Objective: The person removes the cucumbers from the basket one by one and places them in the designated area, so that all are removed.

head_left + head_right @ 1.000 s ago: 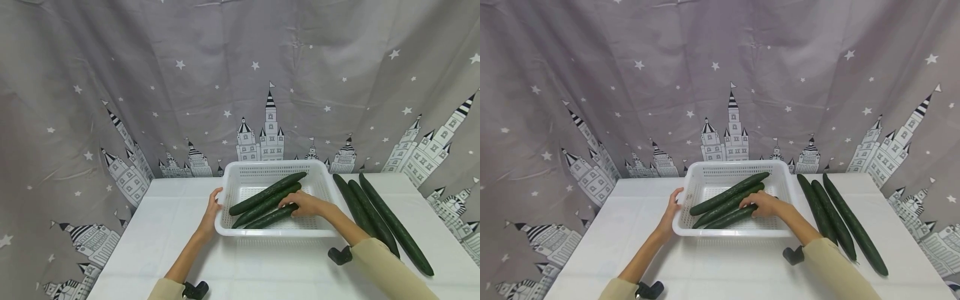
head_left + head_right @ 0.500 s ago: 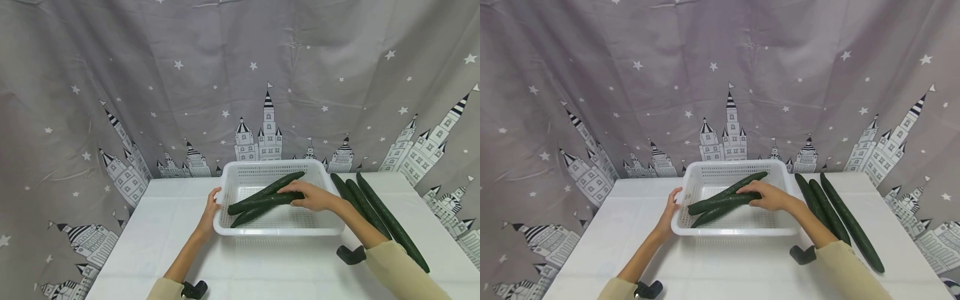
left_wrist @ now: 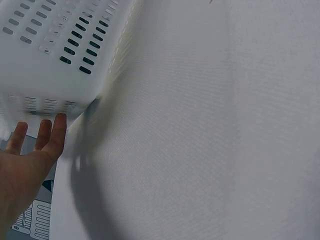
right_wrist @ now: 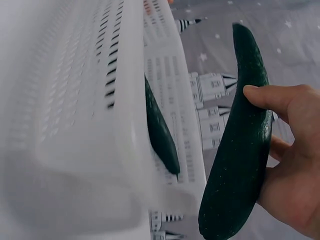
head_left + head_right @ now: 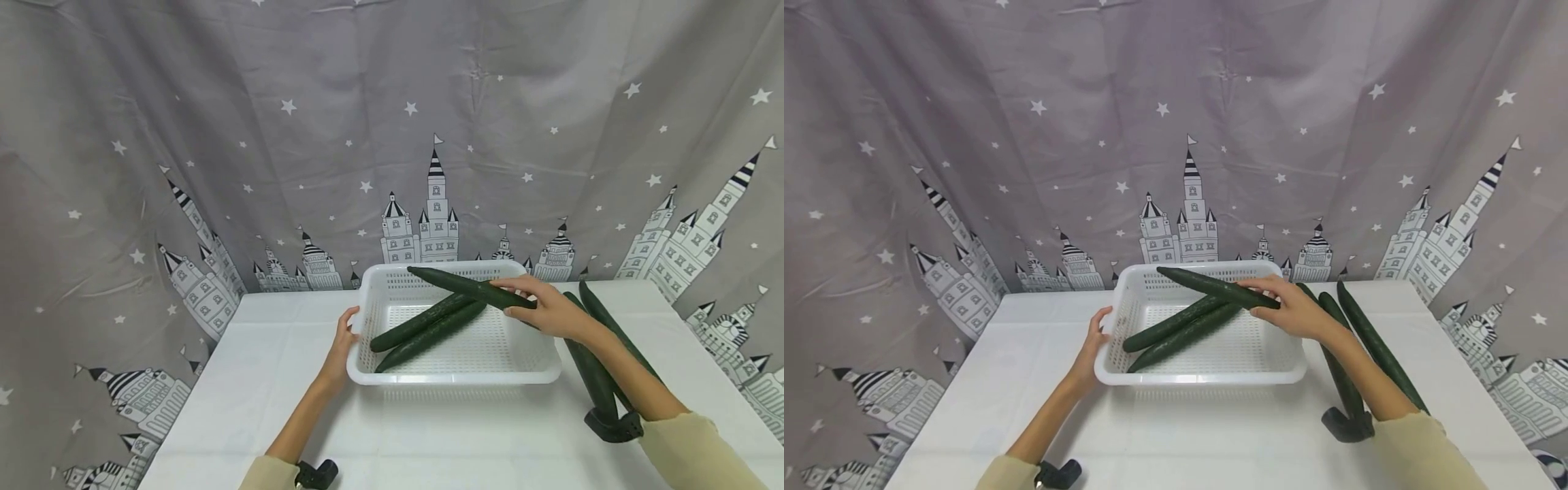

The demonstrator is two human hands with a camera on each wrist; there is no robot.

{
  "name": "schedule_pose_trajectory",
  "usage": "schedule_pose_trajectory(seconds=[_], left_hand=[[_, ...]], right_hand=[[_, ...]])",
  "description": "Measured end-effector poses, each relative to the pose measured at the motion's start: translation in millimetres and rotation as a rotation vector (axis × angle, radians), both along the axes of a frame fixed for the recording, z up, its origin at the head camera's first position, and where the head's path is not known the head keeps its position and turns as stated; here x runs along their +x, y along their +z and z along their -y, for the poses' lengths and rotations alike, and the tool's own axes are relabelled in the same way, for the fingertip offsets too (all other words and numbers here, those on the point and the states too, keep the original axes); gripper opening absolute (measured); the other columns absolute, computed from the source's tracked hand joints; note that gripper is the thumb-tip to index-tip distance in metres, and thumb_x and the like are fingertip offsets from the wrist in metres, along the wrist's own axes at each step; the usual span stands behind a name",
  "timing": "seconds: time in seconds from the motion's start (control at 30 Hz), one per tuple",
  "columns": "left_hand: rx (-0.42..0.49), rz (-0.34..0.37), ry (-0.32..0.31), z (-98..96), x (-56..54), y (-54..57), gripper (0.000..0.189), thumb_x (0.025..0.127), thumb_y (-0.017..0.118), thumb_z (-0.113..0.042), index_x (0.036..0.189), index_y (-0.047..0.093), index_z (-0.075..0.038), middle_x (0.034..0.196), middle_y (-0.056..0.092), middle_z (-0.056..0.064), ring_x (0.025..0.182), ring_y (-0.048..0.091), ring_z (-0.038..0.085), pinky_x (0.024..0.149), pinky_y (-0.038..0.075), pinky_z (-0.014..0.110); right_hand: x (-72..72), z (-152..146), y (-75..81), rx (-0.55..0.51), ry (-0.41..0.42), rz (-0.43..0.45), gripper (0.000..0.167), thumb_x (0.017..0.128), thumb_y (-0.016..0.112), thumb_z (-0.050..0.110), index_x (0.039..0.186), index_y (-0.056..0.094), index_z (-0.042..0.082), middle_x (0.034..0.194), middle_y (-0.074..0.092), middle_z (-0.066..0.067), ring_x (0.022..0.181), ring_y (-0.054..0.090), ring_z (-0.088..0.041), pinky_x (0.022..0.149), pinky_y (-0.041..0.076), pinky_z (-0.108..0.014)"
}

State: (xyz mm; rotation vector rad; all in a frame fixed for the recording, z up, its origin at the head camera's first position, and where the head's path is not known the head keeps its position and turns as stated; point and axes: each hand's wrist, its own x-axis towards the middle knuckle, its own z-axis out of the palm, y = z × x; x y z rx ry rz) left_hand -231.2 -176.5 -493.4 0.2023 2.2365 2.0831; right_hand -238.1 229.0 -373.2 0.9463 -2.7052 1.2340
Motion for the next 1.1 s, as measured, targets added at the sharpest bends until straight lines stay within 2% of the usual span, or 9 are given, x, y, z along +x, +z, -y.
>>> schedule_pose_trajectory(seconds=[0.2, 0.37, 0.5, 0.6, 0.73, 0.87, 0.9, 1.0, 1.1], left_hand=[[0.003, 0.003, 0.007, 0.5, -0.3, 0.8, 0.064, 0.093, 0.033, -0.018, 0.155, 0.018, -0.019, 0.154, 0.026, 0.017, 0.138, 0.026, 0.036, 0.106, 0.026, 0.053], [0.006, 0.004, 0.000, 0.6, -1.0, 0.4, 0.065, 0.093, 0.033, -0.017, 0.155, 0.017, -0.019, 0.150, 0.029, 0.018, 0.132, 0.033, 0.035, 0.103, 0.030, 0.047], [0.002, 0.006, -0.001, 0.9, -1.2, -0.5, 0.064, 0.093, 0.033, -0.017, 0.155, 0.017, -0.019, 0.149, 0.030, 0.018, 0.130, 0.035, 0.034, 0.101, 0.032, 0.043], [0.004, 0.004, -0.002, 0.5, -1.2, -0.5, 0.064, 0.093, 0.032, -0.017, 0.155, 0.017, -0.019, 0.150, 0.030, 0.018, 0.130, 0.035, 0.035, 0.101, 0.032, 0.044], [0.008, -0.001, -0.004, -0.2, -1.1, -0.7, 0.064, 0.094, 0.032, -0.017, 0.155, 0.017, -0.019, 0.150, 0.030, 0.019, 0.130, 0.036, 0.036, 0.100, 0.033, 0.044], [0.007, -0.002, -0.005, -0.8, -0.7, -0.5, 0.063, 0.094, 0.032, -0.016, 0.155, 0.017, -0.019, 0.149, 0.031, 0.020, 0.130, 0.037, 0.036, 0.100, 0.034, 0.043], [0.007, -0.002, -0.006, -0.9, -0.6, -0.2, 0.063, 0.094, 0.032, -0.017, 0.155, 0.017, -0.019, 0.149, 0.030, 0.019, 0.130, 0.037, 0.036, 0.100, 0.033, 0.043], [0.007, -0.002, -0.006, -1.1, -0.1, 0.6, 0.063, 0.094, 0.032, -0.017, 0.155, 0.017, -0.019, 0.150, 0.030, 0.019, 0.131, 0.036, 0.036, 0.101, 0.033, 0.043], [0.015, -0.003, -0.007, -1.2, 0.0, 0.7, 0.062, 0.094, 0.032, -0.016, 0.155, 0.017, -0.019, 0.149, 0.031, 0.020, 0.130, 0.037, 0.036, 0.100, 0.034, 0.042]], right_hand=[[9.6, -27.7, -3.3, 0.002, -0.140, -0.014, 0.051, 0.091, 0.071, 0.008, 0.138, 0.055, 0.001, 0.114, 0.059, -0.015, 0.084, 0.048, -0.024, 0.066, 0.041, -0.036], [19.8, -49.6, -6.6, -0.002, -0.235, -0.010, 0.050, 0.092, 0.070, 0.011, 0.140, 0.055, 0.002, 0.109, 0.057, -0.013, 0.081, 0.045, -0.024, 0.060, 0.040, -0.032], [27.3, -66.5, -7.5, 0.000, -0.273, 0.006, 0.050, 0.094, 0.068, 0.014, 0.140, 0.054, 0.002, 0.118, 0.058, -0.019, 0.089, 0.047, -0.028, 0.062, 0.042, -0.035], [33.0, -79.5, -8.0, 0.007, -0.300, 0.018, 0.050, 0.094, 0.068, 0.015, 0.140, 0.052, 0.000, 0.131, 0.055, -0.024, 0.103, 0.050, -0.036, 0.073, 0.044, -0.046], [40.7, -98.9, -13.4, 0.014, -0.356, 0.033, 0.053, 0.094, 0.068, 0.015, 0.141, 0.050, -0.003, 0.134, 0.051, -0.030, 0.113, 0.049, -0.039, 0.077, 0.046, -0.052], [45.9, -120.1, -21.2, 0.031, -0.425, 0.076, 0.055, 0.095, 0.067, 0.018, 0.142, 0.047, -0.003, 0.125, 0.051, -0.029, 0.096, 0.056, -0.028, 0.065, 0.049, -0.037], [46.9, -125.1, -22.8, 0.028, -0.436, 0.092, 0.056, 0.095, 0.067, 0.019, 0.142, 0.047, -0.003, 0.124, 0.050, -0.030, 0.090, 0.057, -0.031, 0.062, 0.049, -0.036], [49.1, -141.4, -28.7, 0.035, -0.466, 0.115, 0.055, 0.096, 0.067, 0.021, 0.143, 0.047, 0.000, 0.123, 0.049, -0.027, 0.083, 0.056, -0.018, 0.062, 0.048, -0.031], [51.2, -155.7, -36.0, 0.035, -0.509, 0.137, 0.056, 0.097, 0.065, 0.023, 0.145, 0.046, 0.002, 0.123, 0.047, -0.028, 0.089, 0.058, -0.028, 0.066, 0.049, -0.036]])
